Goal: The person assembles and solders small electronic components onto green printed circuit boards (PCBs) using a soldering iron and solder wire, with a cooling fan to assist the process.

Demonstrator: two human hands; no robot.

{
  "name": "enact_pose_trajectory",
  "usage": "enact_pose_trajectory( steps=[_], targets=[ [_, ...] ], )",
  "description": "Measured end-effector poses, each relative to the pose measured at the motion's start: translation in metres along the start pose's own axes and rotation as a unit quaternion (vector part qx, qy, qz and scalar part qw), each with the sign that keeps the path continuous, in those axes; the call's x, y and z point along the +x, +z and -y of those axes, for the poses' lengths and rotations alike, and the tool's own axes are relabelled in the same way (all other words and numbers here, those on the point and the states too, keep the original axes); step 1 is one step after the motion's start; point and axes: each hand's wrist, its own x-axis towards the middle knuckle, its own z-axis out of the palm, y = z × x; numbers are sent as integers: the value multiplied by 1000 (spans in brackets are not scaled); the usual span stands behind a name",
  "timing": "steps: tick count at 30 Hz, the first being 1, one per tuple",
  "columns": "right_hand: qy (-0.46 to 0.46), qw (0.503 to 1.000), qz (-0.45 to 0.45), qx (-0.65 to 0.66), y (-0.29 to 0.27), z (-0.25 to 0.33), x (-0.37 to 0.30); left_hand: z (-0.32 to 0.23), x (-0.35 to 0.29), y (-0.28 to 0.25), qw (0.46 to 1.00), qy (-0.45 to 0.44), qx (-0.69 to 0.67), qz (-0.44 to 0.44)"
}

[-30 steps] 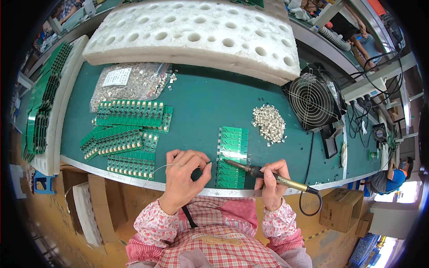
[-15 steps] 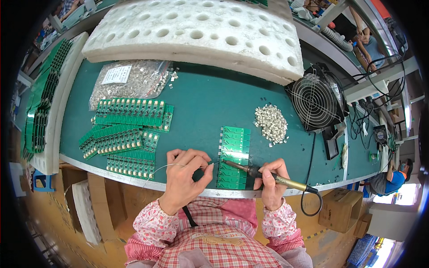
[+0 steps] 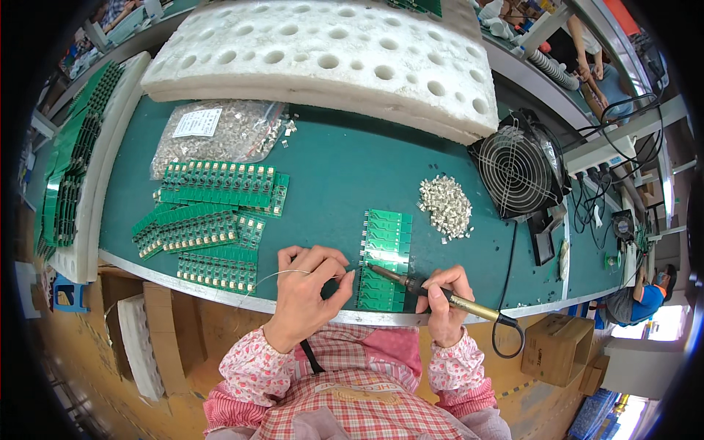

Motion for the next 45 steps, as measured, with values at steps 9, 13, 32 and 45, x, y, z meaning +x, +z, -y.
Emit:
enact_pose_trajectory(
  steps=[9,13,32,45],
  targets=[
    [3,1000,-2,-1,2,2,0,2,-2,3,1000,-15,-3,-18],
    [7,1000,-10,14,1,0,-3,1,-2,3,1000,-20,-2,-17],
    [15,1000,-4,1,2,2,0,-2,0,2,1000,-7,27,-5],
    [13,997,-70,18,2,1,-8,0,-4,0,1000,-14,-3,-15]
  ],
)
